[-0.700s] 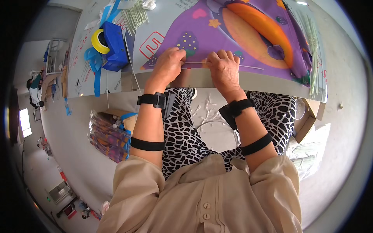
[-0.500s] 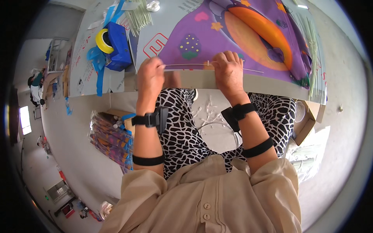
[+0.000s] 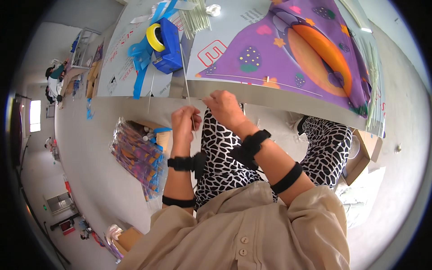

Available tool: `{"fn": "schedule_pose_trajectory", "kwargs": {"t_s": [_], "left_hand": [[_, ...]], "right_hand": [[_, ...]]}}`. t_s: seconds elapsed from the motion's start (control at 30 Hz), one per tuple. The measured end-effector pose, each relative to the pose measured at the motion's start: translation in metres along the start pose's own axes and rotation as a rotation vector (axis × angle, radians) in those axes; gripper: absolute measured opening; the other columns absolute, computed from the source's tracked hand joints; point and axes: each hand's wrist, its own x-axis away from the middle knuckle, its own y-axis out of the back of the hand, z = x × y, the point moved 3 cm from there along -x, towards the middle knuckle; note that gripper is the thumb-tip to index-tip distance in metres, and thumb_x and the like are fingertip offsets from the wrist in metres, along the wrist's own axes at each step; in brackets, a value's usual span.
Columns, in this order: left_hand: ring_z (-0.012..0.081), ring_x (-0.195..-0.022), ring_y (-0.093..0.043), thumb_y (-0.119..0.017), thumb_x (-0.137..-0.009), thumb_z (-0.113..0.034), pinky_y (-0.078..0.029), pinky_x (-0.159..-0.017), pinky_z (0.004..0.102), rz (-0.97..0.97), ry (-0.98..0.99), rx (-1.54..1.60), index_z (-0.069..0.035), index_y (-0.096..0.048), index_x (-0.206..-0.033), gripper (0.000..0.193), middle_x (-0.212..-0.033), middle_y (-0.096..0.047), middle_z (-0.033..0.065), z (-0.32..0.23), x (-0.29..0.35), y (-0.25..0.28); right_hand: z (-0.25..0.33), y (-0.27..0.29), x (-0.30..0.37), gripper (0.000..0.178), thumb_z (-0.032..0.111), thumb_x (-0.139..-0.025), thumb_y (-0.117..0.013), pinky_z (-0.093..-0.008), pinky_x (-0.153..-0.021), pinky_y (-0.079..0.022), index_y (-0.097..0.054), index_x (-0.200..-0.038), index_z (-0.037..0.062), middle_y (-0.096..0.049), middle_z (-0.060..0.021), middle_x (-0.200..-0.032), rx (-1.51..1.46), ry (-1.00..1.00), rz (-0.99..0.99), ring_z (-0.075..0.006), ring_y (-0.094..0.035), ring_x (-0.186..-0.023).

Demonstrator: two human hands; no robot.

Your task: Assembling a colorful plastic kite by inserting a support rod and securing it with adhesive tape.

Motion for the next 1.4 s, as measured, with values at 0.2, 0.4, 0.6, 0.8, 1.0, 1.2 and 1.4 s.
{"fn": "schedule_pose_trajectory", "kwargs": {"t_s": [0.2, 0.4, 0.6, 0.8, 1.0, 1.2, 1.4], "left_hand": [[0.0094, -0.042, -0.048, -0.052, -0.093, -0.022, -0.034, -0.04, 0.0212, 0.11, -0.102, 0.023, 0.0, -0.06, -0.073, 0.031, -0.055, -0.057, 0.0065, -0.007, 0.084, -0.012], [0.0084, -0.077, -0.059, -0.06, -0.09, -0.029, -0.042, -0.058, 0.0227, -0.296, -0.307, -0.091, -0.004, -0.064, -0.092, 0.026, -0.091, -0.066, 0.0047, -0.023, 0.025, 0.063], [0.0212, -0.104, -0.055, -0.066, -0.085, -0.023, -0.043, -0.088, 0.0361, -0.345, -0.306, -0.064, 0.001, -0.063, -0.11, 0.034, -0.109, -0.062, 0.0142, -0.109, -0.093, 0.08], [0.0304, -0.106, -0.054, -0.076, -0.07, -0.021, -0.035, -0.092, 0.0541, -0.227, -0.055, -0.206, 0.001, -0.065, -0.104, 0.043, -0.111, -0.062, 0.016, -0.136, -0.162, 0.07], [0.0168, -0.063, -0.05, -0.074, -0.067, -0.012, -0.042, -0.062, 0.0378, -0.149, 0.033, 0.059, -0.005, -0.063, -0.079, 0.018, -0.073, -0.057, 0.004, -0.136, -0.18, 0.09], [0.0094, -0.051, -0.041, -0.074, -0.071, -0.02, -0.03, -0.047, 0.0263, -0.07, -0.101, 0.071, -0.01, -0.059, -0.067, 0.019, -0.06, -0.048, -0.0023, -0.09, -0.058, 0.064], [0.0046, -0.061, -0.043, -0.06, -0.084, -0.013, -0.035, -0.057, 0.0213, -0.003, 0.013, -0.143, -0.002, -0.061, -0.075, 0.015, -0.064, -0.05, -0.0042, -0.005, 0.15, 0.047]], "right_hand": [[0.031, -0.035, -0.001, 0.016, 0.011, -0.087, -0.061, -0.021, -0.046, -0.038, -0.062, -0.079, -0.0029, -0.062, -0.0064, -0.07, -0.504, -0.35, 0.102, -0.0058, -0.048, -0.054], [0.04, -0.044, 0.029, 0.011, 0.005, -0.087, -0.06, -0.0193, -0.041, -0.033, -0.06, -0.079, -0.002, -0.062, -0.0073, -0.068, -0.624, -0.405, 0.247, -0.0046, -0.045, -0.05], [0.035, -0.056, 0.025, 0.01, 0.006, -0.087, -0.06, -0.0183, -0.042, -0.032, -0.061, -0.08, -0.0012, -0.062, -0.0066, -0.069, -0.586, -0.422, 0.27, -0.0041, -0.045, -0.051], [0.027, -0.059, 0.02, 0.012, 0.004, -0.083, -0.06, -0.0209, -0.046, -0.036, -0.061, -0.073, -0.0022, -0.063, -0.0068, -0.064, -0.57, -0.383, 0.23, -0.0068, -0.049, -0.053], [0.027, -0.073, 0.019, 0.013, 0.0, -0.081, -0.061, -0.0239, -0.049, -0.042, -0.06, -0.068, -0.0031, -0.062, -0.0077, -0.061, -0.614, -0.379, 0.208, -0.0103, -0.055, -0.053], [0.02, -0.065, 0.016, 0.013, -0.001, -0.081, -0.061, -0.0248, -0.05, -0.044, -0.06, -0.068, -0.0042, -0.063, -0.0102, -0.062, -0.653, -0.422, 0.186, -0.012, -0.056, -0.053], [0.021, -0.062, 0.016, 0.013, -0.001, -0.081, -0.061, -0.0247, -0.05, -0.045, -0.06, -0.068, -0.0038, -0.063, -0.0107, -0.063, -0.66, -0.409, 0.184, -0.0122, -0.056, -0.052]]}}
